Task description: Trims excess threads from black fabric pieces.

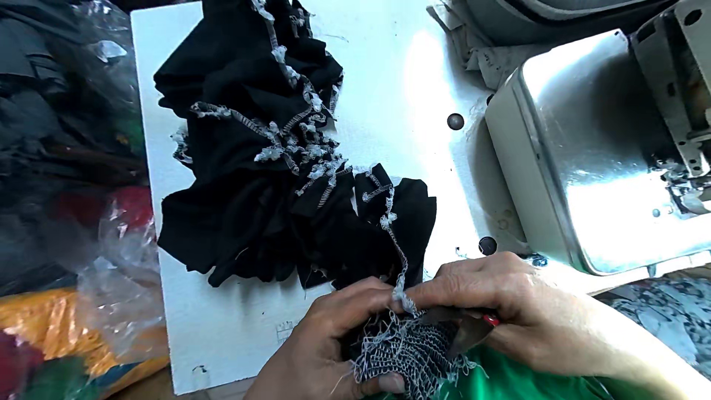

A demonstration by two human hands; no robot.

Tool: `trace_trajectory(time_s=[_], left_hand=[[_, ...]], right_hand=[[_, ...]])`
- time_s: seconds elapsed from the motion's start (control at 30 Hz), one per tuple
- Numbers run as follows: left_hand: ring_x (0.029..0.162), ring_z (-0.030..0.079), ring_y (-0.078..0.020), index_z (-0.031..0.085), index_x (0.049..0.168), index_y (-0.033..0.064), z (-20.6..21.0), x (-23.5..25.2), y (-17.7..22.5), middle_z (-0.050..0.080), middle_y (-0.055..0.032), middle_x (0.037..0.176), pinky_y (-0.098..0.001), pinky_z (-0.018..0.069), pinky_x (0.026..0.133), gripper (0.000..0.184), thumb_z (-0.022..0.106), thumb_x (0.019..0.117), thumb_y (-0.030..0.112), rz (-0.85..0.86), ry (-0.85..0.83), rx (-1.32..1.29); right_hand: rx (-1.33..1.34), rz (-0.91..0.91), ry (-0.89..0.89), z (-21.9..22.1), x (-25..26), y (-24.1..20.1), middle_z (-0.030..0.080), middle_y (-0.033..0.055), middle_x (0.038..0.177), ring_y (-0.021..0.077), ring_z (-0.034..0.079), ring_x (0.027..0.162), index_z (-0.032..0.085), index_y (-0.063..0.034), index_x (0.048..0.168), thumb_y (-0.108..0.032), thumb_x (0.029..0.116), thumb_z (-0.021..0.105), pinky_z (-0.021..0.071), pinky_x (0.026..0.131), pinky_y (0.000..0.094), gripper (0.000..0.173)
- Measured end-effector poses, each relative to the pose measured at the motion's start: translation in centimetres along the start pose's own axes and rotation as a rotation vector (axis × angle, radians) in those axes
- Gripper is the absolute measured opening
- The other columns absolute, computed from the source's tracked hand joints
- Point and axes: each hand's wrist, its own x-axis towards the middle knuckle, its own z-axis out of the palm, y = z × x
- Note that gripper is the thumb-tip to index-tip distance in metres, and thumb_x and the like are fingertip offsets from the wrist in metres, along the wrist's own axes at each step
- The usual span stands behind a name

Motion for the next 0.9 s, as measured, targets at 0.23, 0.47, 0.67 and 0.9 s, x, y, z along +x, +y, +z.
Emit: trace_trajectory(time_s=[0.23, 0.47, 0.67, 0.9], left_hand=[[0.123, 0.050, 0.0095, 0.069, 0.120, 0.0311, -0.3, -0.1, 0.4, 0.056, 0.0232, 0.131, -0.0095, 0.0447, 0.100, 0.035, 0.068, 0.0916, 0.052, 0.004, 0.126, 0.083], [0.121, 0.054, 0.0130, 0.067, 0.128, 0.0357, -0.6, -0.5, 1.4, 0.061, 0.0296, 0.130, -0.0101, 0.0461, 0.101, 0.037, 0.066, 0.0934, 0.050, -0.033, 0.168, 0.091], [0.119, 0.055, 0.0142, 0.066, 0.131, 0.0371, -0.1, -0.4, 1.9, 0.063, 0.0300, 0.129, -0.0099, 0.0463, 0.101, 0.037, 0.066, 0.0950, 0.045, -0.056, 0.174, 0.042], [0.119, 0.055, 0.0143, 0.066, 0.130, 0.0340, 0.1, -0.5, 1.8, 0.063, 0.0290, 0.129, -0.0105, 0.0455, 0.102, 0.035, 0.066, 0.0965, 0.043, -0.024, 0.155, 0.052]], right_hand=[[0.048, 0.167, 0.197, -1.2, -1.2, 0.5, 0.066, -0.0068, 0.083, -0.0087, 0.054, 0.068, 0.073, -0.0084, 0.111, -0.008, 0.0949, 0.060, 0.0444, 0.061, 0.0060, 0.021], [0.119, 0.403, 0.521, -1.7, -3.8, -0.3, 0.059, -0.0139, 0.071, -0.0071, 0.049, 0.054, 0.070, -0.0217, 0.114, -0.036, 0.1013, 0.057, 0.0410, 0.046, 0.0098, 0.023], [0.454, 0.378, 0.026, 0.6, -3.9, -1.4, 0.055, -0.0026, 0.076, -0.0015, 0.048, 0.064, 0.064, -0.0027, 0.119, -0.046, 0.1092, 0.035, 0.0414, 0.060, 0.0159, 0.053], [0.407, 0.431, 0.063, 1.3, -3.4, -0.9, 0.055, -0.0052, 0.073, -0.0042, 0.049, 0.061, 0.066, -0.0043, 0.116, -0.042, 0.1104, 0.035, 0.0417, 0.056, 0.0124, 0.049]])
